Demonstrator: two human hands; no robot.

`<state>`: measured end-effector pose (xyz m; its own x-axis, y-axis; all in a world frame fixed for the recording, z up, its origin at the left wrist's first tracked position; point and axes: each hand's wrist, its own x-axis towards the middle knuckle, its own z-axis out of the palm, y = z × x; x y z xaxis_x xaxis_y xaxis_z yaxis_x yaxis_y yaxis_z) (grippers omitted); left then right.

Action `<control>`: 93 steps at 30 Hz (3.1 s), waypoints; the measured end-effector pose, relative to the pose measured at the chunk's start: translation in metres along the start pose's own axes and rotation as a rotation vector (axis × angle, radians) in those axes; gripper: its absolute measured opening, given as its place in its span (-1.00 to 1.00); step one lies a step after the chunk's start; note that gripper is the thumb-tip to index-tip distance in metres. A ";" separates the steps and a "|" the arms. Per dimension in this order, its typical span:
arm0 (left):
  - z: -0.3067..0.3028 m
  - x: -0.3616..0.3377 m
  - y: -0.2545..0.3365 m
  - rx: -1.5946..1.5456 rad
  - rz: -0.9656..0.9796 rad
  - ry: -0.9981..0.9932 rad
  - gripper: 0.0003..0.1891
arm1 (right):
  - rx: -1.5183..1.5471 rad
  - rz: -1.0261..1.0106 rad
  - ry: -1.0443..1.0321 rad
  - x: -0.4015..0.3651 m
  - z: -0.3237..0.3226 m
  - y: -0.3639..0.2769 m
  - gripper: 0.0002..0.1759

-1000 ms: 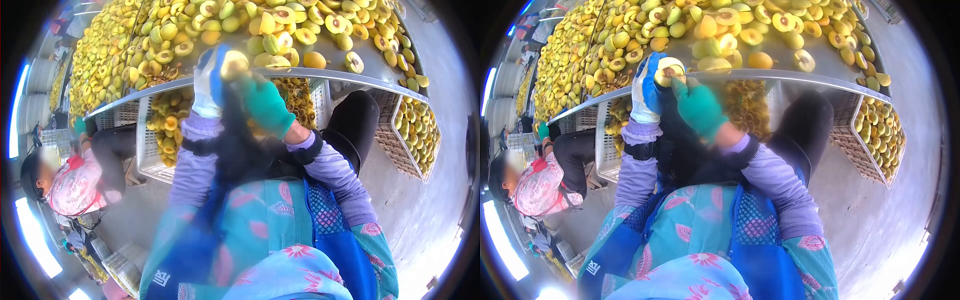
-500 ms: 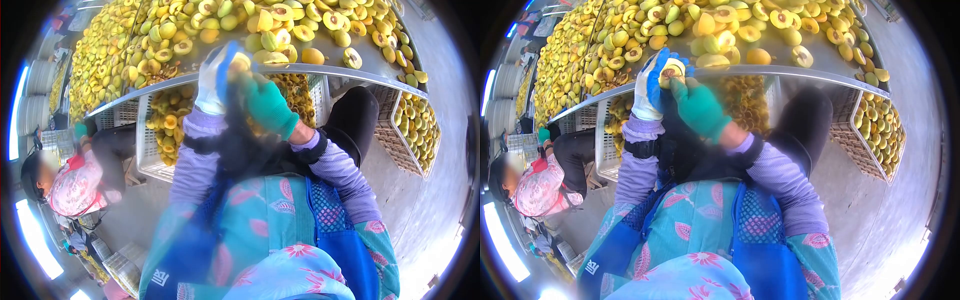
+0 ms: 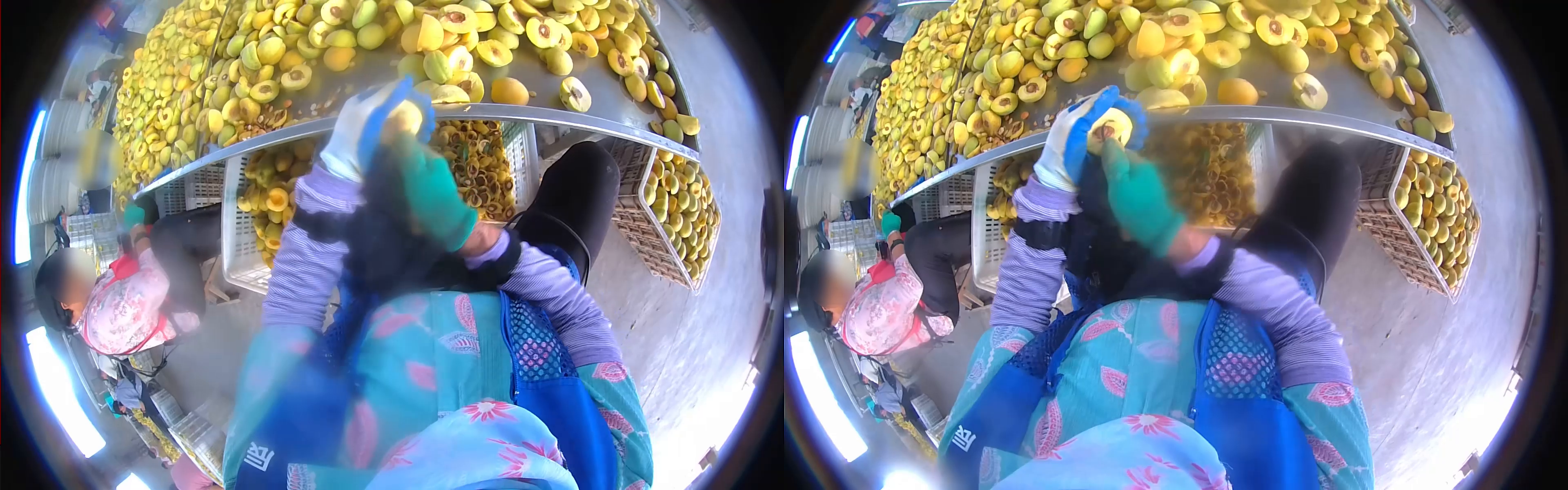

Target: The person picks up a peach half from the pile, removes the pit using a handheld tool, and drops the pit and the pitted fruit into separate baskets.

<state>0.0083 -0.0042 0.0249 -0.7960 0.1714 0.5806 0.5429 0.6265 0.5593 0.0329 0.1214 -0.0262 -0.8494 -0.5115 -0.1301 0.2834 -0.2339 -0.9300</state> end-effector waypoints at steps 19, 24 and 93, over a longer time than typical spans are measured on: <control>0.035 -0.017 0.006 -0.896 -0.716 0.133 -0.62 | 1.068 0.650 -0.621 -0.013 -0.022 -0.015 -0.49; 0.033 -0.027 0.012 -1.339 -0.869 0.245 -0.64 | 1.141 0.725 -0.720 -0.014 -0.031 -0.021 -0.49; 0.029 -0.004 -0.035 -0.086 -0.344 0.195 -0.71 | -0.095 -0.132 0.137 0.019 0.009 -0.004 -0.47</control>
<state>-0.0152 -0.0049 -0.0139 -0.8737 -0.1902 0.4477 0.2808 0.5543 0.7835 0.0197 0.1059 -0.0217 -0.9308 -0.3629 -0.0448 0.1281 -0.2089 -0.9695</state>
